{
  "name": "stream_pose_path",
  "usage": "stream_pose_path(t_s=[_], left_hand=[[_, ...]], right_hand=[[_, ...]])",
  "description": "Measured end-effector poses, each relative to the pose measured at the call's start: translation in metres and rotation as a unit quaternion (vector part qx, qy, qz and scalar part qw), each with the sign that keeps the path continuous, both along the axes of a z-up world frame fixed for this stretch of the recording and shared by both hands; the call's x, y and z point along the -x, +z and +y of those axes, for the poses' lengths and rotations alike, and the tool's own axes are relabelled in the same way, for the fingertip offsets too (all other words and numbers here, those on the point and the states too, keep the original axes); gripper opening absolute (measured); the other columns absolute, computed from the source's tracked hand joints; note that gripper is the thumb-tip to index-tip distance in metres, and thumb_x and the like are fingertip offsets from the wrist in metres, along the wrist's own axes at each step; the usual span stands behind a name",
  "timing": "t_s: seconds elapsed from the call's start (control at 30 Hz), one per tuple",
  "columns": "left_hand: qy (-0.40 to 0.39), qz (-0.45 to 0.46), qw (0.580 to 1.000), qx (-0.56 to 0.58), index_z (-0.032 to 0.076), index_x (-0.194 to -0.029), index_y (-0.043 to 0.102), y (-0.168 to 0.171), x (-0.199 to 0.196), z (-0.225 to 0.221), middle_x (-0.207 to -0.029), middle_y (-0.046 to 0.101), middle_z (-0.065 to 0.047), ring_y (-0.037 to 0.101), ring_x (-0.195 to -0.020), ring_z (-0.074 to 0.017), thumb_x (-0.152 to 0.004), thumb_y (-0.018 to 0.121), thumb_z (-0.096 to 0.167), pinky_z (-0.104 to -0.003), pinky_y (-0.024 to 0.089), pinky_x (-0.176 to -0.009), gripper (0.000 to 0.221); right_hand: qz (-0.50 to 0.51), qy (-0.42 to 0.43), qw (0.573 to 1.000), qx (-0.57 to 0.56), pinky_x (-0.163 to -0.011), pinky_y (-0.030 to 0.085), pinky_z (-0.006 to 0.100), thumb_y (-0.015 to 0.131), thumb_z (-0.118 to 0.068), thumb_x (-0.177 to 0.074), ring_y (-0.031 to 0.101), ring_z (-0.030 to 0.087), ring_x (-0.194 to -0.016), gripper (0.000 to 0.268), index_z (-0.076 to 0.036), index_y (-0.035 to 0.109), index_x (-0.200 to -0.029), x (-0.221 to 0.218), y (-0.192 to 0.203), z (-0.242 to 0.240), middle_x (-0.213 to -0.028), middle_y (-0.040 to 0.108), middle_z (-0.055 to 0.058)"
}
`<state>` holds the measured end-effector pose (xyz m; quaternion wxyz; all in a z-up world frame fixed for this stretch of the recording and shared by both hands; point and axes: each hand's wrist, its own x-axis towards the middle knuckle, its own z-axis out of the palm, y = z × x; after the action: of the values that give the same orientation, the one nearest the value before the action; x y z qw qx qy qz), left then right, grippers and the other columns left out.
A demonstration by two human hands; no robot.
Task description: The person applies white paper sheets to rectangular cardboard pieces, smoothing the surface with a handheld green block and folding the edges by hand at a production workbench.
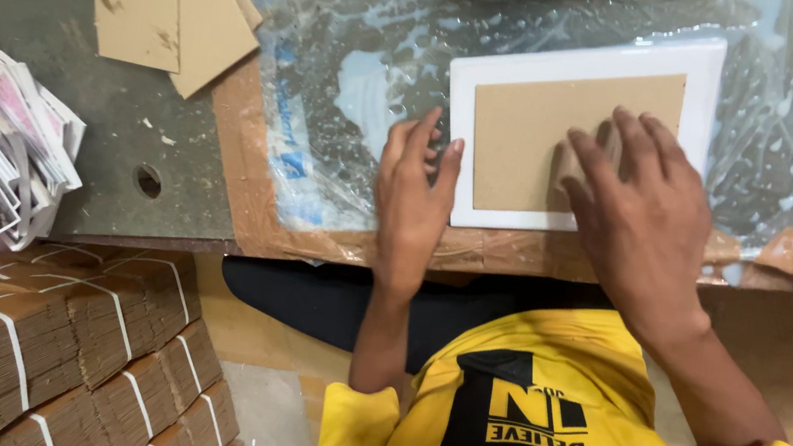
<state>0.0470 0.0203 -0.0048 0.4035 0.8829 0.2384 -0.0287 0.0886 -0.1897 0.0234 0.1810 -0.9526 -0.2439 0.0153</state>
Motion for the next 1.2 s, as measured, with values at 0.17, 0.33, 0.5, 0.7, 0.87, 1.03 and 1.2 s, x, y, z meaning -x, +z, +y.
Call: stream_pose_path(t_s=[0.17, 0.33, 0.5, 0.7, 0.87, 1.03, 1.2], left_hand=[[0.013, -0.029, 0.999, -0.010, 0.003, -0.127, 0.066, -0.001, 0.002, -0.011, -0.102, 0.061, -0.009, 0.063, -0.090, -0.0189, -0.098, 0.069, 0.015, -0.032, 0.057, -0.078, 0.031], [0.037, -0.020, 0.999, 0.027, 0.003, -0.124, 0.066, 0.006, -0.005, -0.008, -0.101, 0.061, -0.007, 0.062, -0.086, -0.0166, -0.099, 0.069, 0.011, -0.032, 0.055, -0.078, 0.027], [0.052, -0.026, 0.997, 0.043, 0.002, -0.122, 0.066, 0.001, -0.004, -0.007, -0.100, 0.062, -0.007, 0.063, -0.084, -0.0160, -0.098, 0.069, 0.009, -0.031, 0.055, -0.077, 0.025], [0.065, -0.037, 0.995, 0.060, 0.001, -0.115, 0.066, 0.000, -0.009, -0.012, -0.101, 0.065, -0.007, 0.065, -0.085, -0.0161, -0.098, 0.069, 0.008, -0.030, 0.055, -0.073, 0.018], [0.026, -0.086, 0.996, -0.003, 0.002, -0.117, 0.064, 0.001, -0.008, -0.018, -0.105, 0.066, -0.008, 0.066, -0.095, -0.0194, -0.099, 0.070, 0.008, -0.035, 0.055, -0.080, 0.020], [0.026, -0.063, 0.998, -0.012, 0.002, -0.133, 0.059, -0.002, 0.003, -0.020, -0.121, 0.063, -0.014, 0.066, -0.104, -0.0238, -0.097, 0.070, 0.012, -0.037, 0.058, -0.084, 0.038], [0.045, -0.039, 0.997, 0.052, 0.001, -0.149, 0.046, -0.007, -0.003, -0.016, -0.126, 0.064, -0.013, 0.067, -0.102, -0.0218, -0.095, 0.071, 0.020, -0.035, 0.060, -0.086, 0.063]], right_hand=[[0.016, 0.005, 1.000, 0.022, -0.101, 0.054, 0.041, 0.080, -0.021, -0.094, 0.059, 0.033, -0.134, 0.038, -0.017, 0.071, -0.130, 0.005, -0.010, 0.003, -0.141, 0.064, 0.013], [0.027, 0.010, 0.999, 0.029, -0.103, 0.055, 0.041, 0.081, -0.020, -0.094, 0.060, 0.033, -0.135, 0.039, -0.017, 0.072, -0.132, 0.004, -0.013, 0.000, -0.143, 0.064, 0.014], [0.024, 0.010, 0.999, 0.044, -0.103, 0.056, 0.040, 0.083, -0.022, -0.095, 0.060, 0.032, -0.136, 0.038, -0.017, 0.072, -0.132, 0.006, -0.016, 0.001, -0.144, 0.064, 0.013], [0.016, 0.010, 0.998, 0.052, -0.100, 0.057, 0.039, 0.083, -0.024, -0.095, 0.061, 0.032, -0.137, 0.038, -0.018, 0.072, -0.131, 0.008, -0.021, -0.001, -0.142, 0.064, 0.012], [0.008, 0.011, 0.999, 0.042, -0.100, 0.057, 0.041, 0.083, -0.023, -0.095, 0.061, 0.033, -0.136, 0.037, -0.018, 0.071, -0.130, 0.009, -0.021, -0.001, -0.141, 0.064, 0.012], [0.002, 0.009, 0.999, 0.034, -0.095, 0.058, 0.041, 0.082, -0.023, -0.094, 0.062, 0.035, -0.133, 0.040, -0.019, 0.070, -0.132, 0.010, -0.021, -0.001, -0.144, 0.064, 0.013], [-0.003, 0.009, 0.999, 0.032, -0.093, 0.058, 0.042, 0.081, -0.023, -0.093, 0.063, 0.035, -0.132, 0.039, -0.019, 0.070, -0.130, 0.009, -0.024, -0.002, -0.143, 0.064, 0.014]])
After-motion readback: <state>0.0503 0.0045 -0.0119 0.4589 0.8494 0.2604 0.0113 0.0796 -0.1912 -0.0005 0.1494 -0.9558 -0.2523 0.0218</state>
